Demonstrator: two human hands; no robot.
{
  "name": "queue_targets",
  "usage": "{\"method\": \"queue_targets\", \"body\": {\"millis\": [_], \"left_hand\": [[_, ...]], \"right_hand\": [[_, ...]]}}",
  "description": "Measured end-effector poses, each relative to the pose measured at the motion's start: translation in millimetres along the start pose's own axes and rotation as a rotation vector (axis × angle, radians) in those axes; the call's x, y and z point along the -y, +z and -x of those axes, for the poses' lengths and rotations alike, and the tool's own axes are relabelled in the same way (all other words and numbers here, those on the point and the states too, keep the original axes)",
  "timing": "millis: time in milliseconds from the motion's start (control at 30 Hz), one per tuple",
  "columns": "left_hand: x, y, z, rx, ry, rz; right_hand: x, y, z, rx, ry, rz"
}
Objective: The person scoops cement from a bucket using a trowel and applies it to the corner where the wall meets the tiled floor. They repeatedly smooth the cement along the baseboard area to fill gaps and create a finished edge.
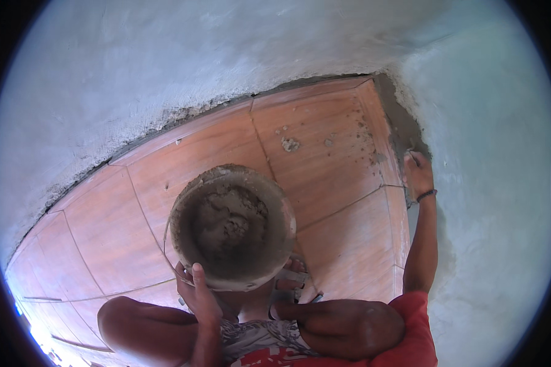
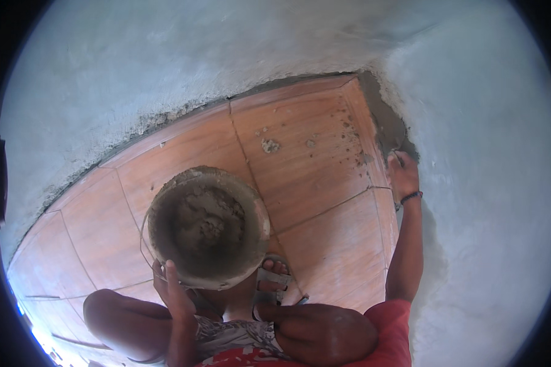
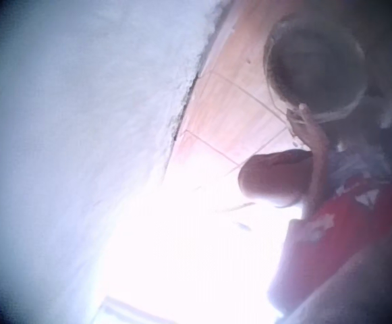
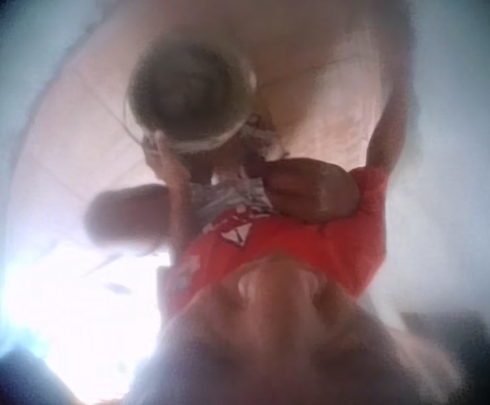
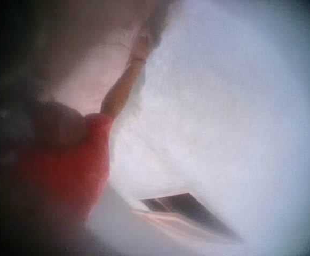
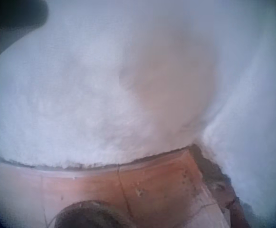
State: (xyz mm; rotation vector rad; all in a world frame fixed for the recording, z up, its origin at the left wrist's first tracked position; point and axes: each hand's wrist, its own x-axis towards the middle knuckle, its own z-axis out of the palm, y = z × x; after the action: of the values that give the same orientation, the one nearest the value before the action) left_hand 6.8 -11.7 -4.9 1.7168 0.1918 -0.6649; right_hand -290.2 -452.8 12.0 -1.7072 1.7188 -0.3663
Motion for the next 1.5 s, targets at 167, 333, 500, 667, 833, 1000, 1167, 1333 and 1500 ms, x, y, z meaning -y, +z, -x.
{"method": "queue_targets", "body": {"millis": [167, 333, 500, 667, 833, 1000, 1167, 1333, 1500], "left_hand": [[0.5, -2.9, 1.3, 0.029, -0.015, -0.017], [14.3, -8.5, 1.1, -0.041, -0.058, -0.008], [26.0, -10.5, -0.9, -0.045, -0.122, -0.013], [16.1, -4.8, 1.4, -0.108, -0.214, -0.039], [24.3, -11.4, -4.0, -0.141, -0.185, -0.048], [27.0, -11.2, -6.9, -0.106, -0.197, -0.032], [27.3, -14.1, -7.3, -0.126, -0.188, -0.041], [30.4, -20.7, -11.7, -0.071, -0.142, -0.028], [19.1, -5.9, -3.0, -0.056, -0.179, -0.003]], "right_hand": [[6.0, -8.5, 27.7, -0.14, -0.029, -0.001], [7.1, 42.1, -8.0, -0.181, -0.359, 0.28], [20.4, 89.6, -67.4, -0.108, -0.202, 0.12], [26.1, 80.9, -80.6, -0.06, -0.01, 0.044], [9.8, 42.7, -43.6, -0.004, 0.057, 0.021], [-21.1, -9.4, -13.2, -0.058, -0.088, 0.276], [-1.9, -28.4, 24.0, -0.168, -0.242, 0.251], [7.0, 18.7, 16.0, -0.11, -0.233, 0.286], [-35.3, 55.3, -17.9, -0.07, -0.218, 0.288]]}}
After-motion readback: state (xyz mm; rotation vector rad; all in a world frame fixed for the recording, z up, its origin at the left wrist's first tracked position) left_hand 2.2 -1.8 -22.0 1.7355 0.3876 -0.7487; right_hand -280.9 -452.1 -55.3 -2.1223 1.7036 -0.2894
